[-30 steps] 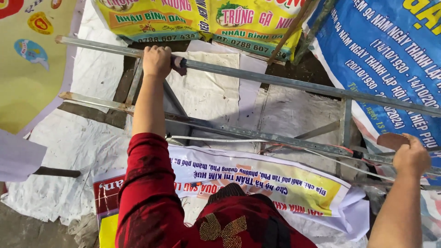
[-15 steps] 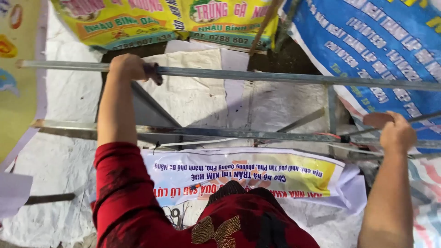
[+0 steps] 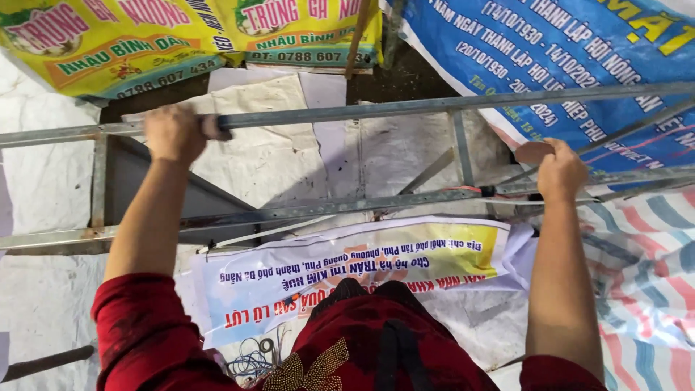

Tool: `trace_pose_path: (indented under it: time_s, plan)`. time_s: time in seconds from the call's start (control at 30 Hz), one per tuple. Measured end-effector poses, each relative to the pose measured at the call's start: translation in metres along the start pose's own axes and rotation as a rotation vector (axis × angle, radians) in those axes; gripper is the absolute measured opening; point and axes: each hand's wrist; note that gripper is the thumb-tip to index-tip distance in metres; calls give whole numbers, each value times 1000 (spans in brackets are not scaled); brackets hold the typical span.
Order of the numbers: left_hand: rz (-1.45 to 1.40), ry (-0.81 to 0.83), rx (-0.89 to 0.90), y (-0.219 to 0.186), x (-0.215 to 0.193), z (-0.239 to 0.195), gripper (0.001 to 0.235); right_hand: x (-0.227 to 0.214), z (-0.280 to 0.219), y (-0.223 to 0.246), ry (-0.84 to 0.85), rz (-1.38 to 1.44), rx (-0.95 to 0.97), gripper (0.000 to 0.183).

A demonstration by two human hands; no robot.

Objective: Trimming the excess edges of a printed banner attached to a metal frame using scissors and smoothing the frame with an abrasive block.

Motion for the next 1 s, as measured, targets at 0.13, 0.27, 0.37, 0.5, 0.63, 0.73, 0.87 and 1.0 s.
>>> trace_pose_path:
  time_s: [0.13,0.27,0.37,0.5,0.63,0.73,0.87,1.0]
  plan:
    - [-243,157,6,-101,-73,20,68,-18,-13,30,-18,0,15,41]
    - [-315,174,86,-178,-92,46,20,5,-8,8,-57,-37,-17,43]
    - [-317,138,191,-210,-149,36,24,30,-2,-17,-129,-77,-81,43]
    - [-469,192,301,-275,-186,47,33,39,-1,-23,-158,-67,-100,43]
    - [-486,67,302,-381,-161,86,11,26,-10,-3,-194,-58,-78,42]
    - [-498,-29,304,-431,-166,97,3,16,-13,8,-170,-21,-72,46]
    - [-500,-193,349,-453,-161,91,10,24,-14,5,-181,-17,-63,43]
    - [-425,-110,577,-420,-189,75,45,27,-10,5,-204,-11,-55,42]
Point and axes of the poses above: each hand's wrist, its own z-axis towards the middle knuckle, its own x-axis out of the palm, y = z × x, and after that the axes turned 2 degrees about y, right-handed
